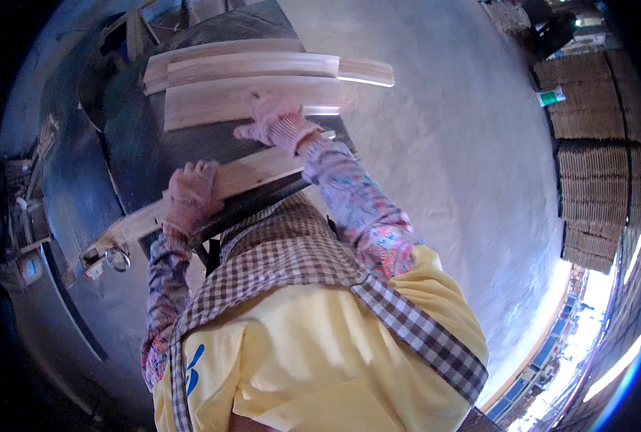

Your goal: The person carries two long wooden planks to a workbench and places them down. They then pick up and stack several smaller wooden planks on the bench, arranging them into a neat pile. Finally, the person picks up the stack of planks and walks away from the bench.

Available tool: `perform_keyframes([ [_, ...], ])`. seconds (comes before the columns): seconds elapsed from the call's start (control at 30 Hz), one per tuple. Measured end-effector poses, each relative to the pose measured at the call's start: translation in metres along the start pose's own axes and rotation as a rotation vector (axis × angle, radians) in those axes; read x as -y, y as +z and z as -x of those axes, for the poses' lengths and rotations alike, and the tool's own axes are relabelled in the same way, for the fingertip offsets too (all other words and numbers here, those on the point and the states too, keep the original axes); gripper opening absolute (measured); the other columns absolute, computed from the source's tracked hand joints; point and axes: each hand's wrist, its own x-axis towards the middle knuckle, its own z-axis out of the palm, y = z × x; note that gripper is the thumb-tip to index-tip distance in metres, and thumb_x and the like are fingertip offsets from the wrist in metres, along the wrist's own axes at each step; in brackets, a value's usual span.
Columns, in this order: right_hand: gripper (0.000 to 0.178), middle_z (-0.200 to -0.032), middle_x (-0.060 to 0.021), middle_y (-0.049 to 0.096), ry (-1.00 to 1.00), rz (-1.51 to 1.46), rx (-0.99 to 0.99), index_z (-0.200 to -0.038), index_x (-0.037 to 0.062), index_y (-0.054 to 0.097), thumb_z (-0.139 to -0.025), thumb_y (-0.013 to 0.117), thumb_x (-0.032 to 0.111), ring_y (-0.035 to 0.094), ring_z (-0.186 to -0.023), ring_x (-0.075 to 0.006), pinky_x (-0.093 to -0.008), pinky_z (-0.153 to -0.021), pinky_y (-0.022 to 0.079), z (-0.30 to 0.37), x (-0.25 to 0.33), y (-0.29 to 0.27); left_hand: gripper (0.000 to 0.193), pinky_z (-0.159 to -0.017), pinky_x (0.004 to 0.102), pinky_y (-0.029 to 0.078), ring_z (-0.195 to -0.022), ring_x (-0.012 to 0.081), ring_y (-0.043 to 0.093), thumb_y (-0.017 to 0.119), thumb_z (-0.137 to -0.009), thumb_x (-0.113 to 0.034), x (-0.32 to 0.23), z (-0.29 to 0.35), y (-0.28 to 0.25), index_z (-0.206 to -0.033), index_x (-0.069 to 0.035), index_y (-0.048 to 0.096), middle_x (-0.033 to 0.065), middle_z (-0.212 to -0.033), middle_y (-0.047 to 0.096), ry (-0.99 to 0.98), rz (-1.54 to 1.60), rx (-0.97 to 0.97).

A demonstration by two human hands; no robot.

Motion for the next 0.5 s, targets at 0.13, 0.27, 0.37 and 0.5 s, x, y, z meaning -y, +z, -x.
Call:
perform_keyframes([
  [0.13, 0.092, -0.148, -0.0177, 0.045, -0.016, 0.311, -0.144, -0.153, 0.0223, 0.037, -0.077, 0.077, 0.055, 0.043, -0.138, -0.0371, -0.0472, -0.114, 0.033, -0.044, -0.030, 0.031, 0.068, -0.089, 0.0379, 0.049, -0.109, 0.0272, 0.061, 0.081, -0.067, -0.032, -0.021, 0.024, 0.025, -0.126, -0.015, 0.052, 0.0068, -0.114, 0.064, 0.005, 0.109, -0.112],
  [0.27, 0.087, -0.142, -0.0162, 0.050, -0.076, 0.263, 0.079, -0.150, 0.0211, 0.041, -0.077, 0.077, 0.052, 0.049, -0.130, -0.0332, -0.0452, -0.108, 0.039, -0.048, -0.023, 0.009, 0.075, -0.092, 0.0429, 0.048, -0.107, 0.0310, 0.060, 0.084, -0.064, -0.033, -0.028, 0.025, 0.031, -0.130, -0.018, 0.052, 0.0080, -0.114, 0.063, -0.099, 0.145, -0.062],
  [0.37, 0.085, -0.140, -0.0165, 0.052, -0.089, 0.282, 0.142, -0.150, 0.0207, 0.042, -0.078, 0.075, 0.052, 0.051, -0.128, -0.0335, -0.0455, -0.105, 0.043, -0.046, -0.027, 0.015, 0.077, -0.098, 0.0444, 0.045, -0.112, 0.0295, 0.058, 0.084, -0.064, -0.031, -0.030, 0.029, 0.035, -0.133, -0.019, 0.051, 0.0084, -0.120, 0.060, -0.101, 0.141, -0.038],
  [0.5, 0.077, -0.132, -0.0160, 0.057, -0.140, 0.240, -0.007, -0.146, 0.0191, 0.045, -0.080, 0.072, 0.047, 0.056, -0.120, -0.0346, -0.0482, -0.093, 0.051, -0.050, -0.043, 0.039, 0.090, -0.108, 0.0486, 0.039, -0.127, 0.0332, 0.050, 0.086, -0.064, -0.035, -0.035, 0.026, 0.027, -0.141, -0.019, 0.042, 0.0122, -0.139, 0.050, -0.090, 0.160, -0.048],
])
